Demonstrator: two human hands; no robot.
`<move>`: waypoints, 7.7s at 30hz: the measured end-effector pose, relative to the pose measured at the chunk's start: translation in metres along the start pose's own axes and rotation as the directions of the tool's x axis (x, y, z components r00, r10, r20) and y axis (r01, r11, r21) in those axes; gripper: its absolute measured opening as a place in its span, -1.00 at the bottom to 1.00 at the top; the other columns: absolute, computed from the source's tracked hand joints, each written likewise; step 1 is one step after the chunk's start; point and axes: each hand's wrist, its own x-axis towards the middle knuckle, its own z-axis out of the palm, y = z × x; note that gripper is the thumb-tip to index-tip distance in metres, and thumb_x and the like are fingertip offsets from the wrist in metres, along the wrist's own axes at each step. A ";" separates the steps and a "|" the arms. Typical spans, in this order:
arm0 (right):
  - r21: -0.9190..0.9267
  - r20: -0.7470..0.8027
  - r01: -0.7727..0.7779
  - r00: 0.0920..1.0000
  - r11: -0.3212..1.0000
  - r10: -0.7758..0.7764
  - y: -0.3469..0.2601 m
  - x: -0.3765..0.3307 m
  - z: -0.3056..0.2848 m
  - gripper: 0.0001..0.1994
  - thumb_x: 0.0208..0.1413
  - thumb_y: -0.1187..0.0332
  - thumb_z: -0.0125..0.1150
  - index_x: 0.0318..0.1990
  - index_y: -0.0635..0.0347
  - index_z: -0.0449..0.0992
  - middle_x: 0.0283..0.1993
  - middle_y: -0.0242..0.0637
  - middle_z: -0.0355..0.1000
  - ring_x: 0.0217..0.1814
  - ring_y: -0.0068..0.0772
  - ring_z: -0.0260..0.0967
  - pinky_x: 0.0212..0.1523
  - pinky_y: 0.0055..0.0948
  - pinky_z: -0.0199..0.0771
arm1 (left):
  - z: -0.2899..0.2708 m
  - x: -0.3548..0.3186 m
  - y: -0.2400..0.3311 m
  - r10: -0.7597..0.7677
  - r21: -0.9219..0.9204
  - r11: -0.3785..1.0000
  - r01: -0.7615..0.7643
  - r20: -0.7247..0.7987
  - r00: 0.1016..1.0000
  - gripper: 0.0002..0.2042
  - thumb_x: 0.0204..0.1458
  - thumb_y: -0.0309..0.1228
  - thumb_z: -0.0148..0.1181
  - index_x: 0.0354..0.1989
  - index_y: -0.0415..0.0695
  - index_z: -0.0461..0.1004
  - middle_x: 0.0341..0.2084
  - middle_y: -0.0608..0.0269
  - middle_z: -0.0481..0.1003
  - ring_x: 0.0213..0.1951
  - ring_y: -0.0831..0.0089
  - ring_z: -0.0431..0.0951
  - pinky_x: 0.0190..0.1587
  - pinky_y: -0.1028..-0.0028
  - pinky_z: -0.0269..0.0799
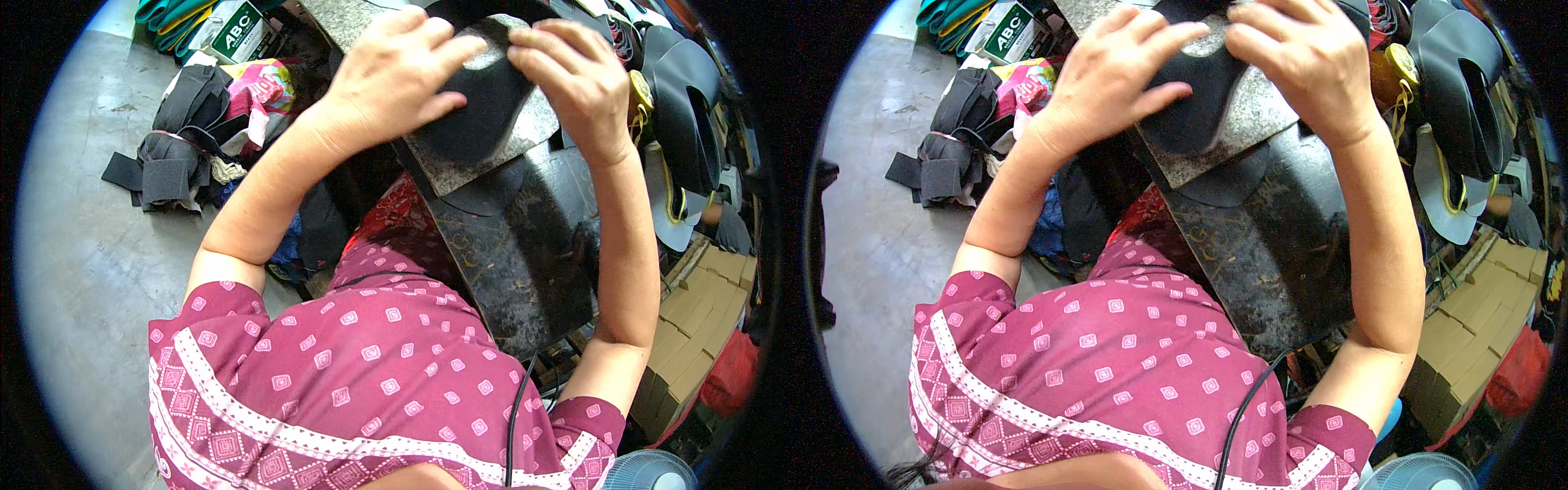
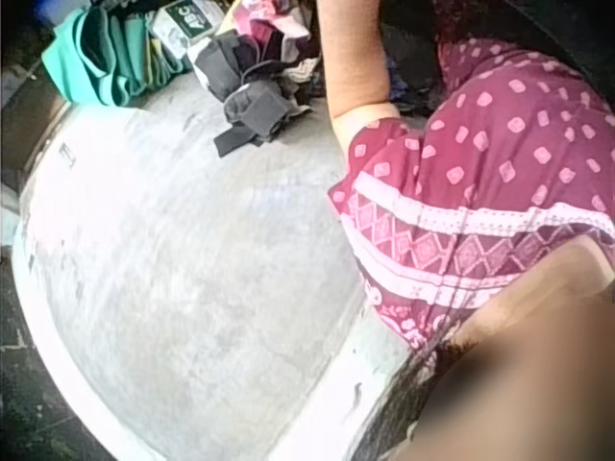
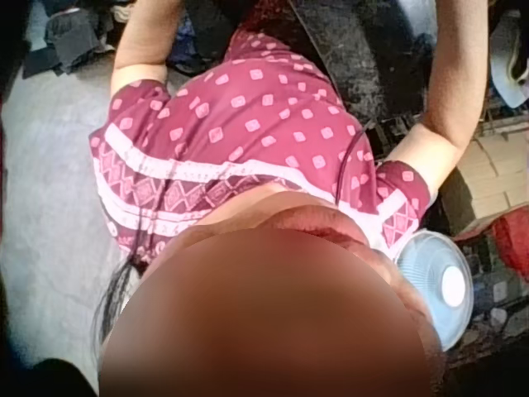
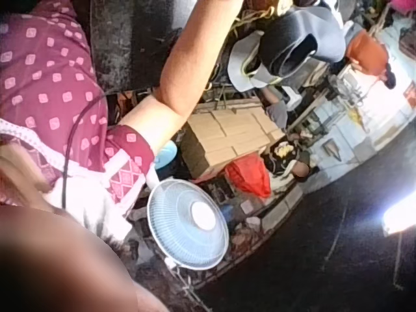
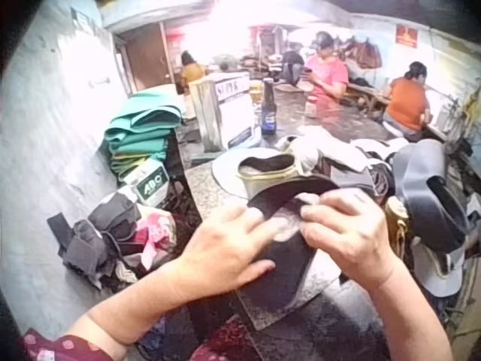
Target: The person uses a hammer to tap and shape the edges of a black slipper sole, then folds and presses the upper strap to fit the sole. The person repeats this process on a second slipper, tapping the edges and adjusting the strap alignment.
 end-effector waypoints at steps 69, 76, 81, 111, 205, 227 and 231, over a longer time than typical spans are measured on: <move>0.124 0.177 -0.749 0.662 0.651 0.728 -0.091 -0.035 -0.041 -0.72 0.19 0.24 0.32 0.03 0.03 0.62 -0.34 -0.21 0.53 -0.43 -0.17 0.51 -0.40 -0.33 0.48 | 0.042 -0.022 0.090 -0.092 -0.446 0.895 0.022 -0.136 0.986 -0.85 -0.13 -0.41 0.40 -0.42 -0.11 0.53 -0.46 0.27 0.42 -0.33 0.25 0.46 -0.23 0.30 0.42; 0.271 0.096 -0.837 0.514 0.475 0.852 -0.089 -0.070 -0.055 -0.78 0.21 0.35 0.30 -0.04 0.22 0.62 -0.21 -0.13 0.59 -0.27 -0.13 0.58 -0.23 -0.38 0.56 | 0.029 -0.010 0.074 -0.309 -0.684 0.711 0.165 -0.093 0.946 -0.82 -0.11 -0.35 0.41 -0.42 -0.10 0.53 -0.44 0.24 0.44 -0.29 0.22 0.49 -0.16 0.30 0.43; 0.032 0.191 -0.771 0.629 0.636 0.754 -0.099 -0.081 -0.040 -0.71 0.25 0.18 0.24 0.07 0.02 0.57 -0.28 -0.22 0.55 -0.35 -0.11 0.54 -0.38 -0.27 0.51 | 0.031 0.015 0.014 -0.402 -0.298 0.903 0.309 -0.334 0.853 -0.56 -0.01 -0.35 0.38 0.05 -0.10 0.39 -0.29 0.02 0.53 -0.25 0.02 0.56 -0.14 0.18 0.49; 0.188 0.306 -0.764 0.643 0.617 0.703 -0.113 -0.047 -0.063 -0.77 0.22 0.23 0.29 -0.03 0.06 0.63 -0.34 -0.17 0.50 -0.39 -0.13 0.53 -0.37 -0.27 0.47 | 0.017 -0.031 0.055 -0.387 -0.339 0.872 0.353 -0.037 0.921 -0.93 0.03 -0.40 0.27 -0.35 -0.10 0.55 -0.46 0.18 0.57 -0.37 0.18 0.63 -0.27 0.29 0.54; 0.024 0.169 -0.844 0.531 0.535 0.830 -0.121 -0.073 -0.052 -0.73 0.25 0.26 0.26 0.04 0.10 0.59 -0.16 -0.12 0.60 -0.24 -0.08 0.60 -0.25 -0.26 0.56 | 0.009 -0.044 0.057 -0.050 -0.309 0.951 0.019 -0.091 0.995 -0.75 -0.24 -0.44 0.38 -0.31 -0.14 0.57 -0.36 0.29 0.45 -0.23 0.29 0.50 -0.14 0.33 0.52; 0.366 0.143 -0.783 0.582 0.503 0.800 -0.116 -0.048 -0.062 -0.78 0.17 0.37 0.35 -0.09 0.28 0.60 -0.29 -0.09 0.54 -0.35 -0.15 0.55 -0.28 -0.38 0.53 | 0.009 -0.047 0.064 0.039 -0.161 0.984 -0.078 -0.231 0.972 -0.82 -0.15 -0.41 0.35 -0.31 -0.07 0.63 -0.43 0.36 0.48 -0.38 0.38 0.50 -0.35 0.42 0.49; 0.157 0.253 -0.745 0.665 0.649 0.702 -0.121 -0.063 -0.053 -0.72 0.21 0.22 0.29 0.01 0.09 0.56 -0.30 -0.19 0.51 -0.36 -0.09 0.52 -0.36 -0.28 0.49 | -0.010 -0.037 0.033 0.118 0.093 0.992 -0.080 -0.556 0.823 -0.64 -0.10 -0.17 0.49 -0.16 -0.03 0.58 -0.26 0.32 0.47 -0.29 0.34 0.49 -0.19 0.41 0.41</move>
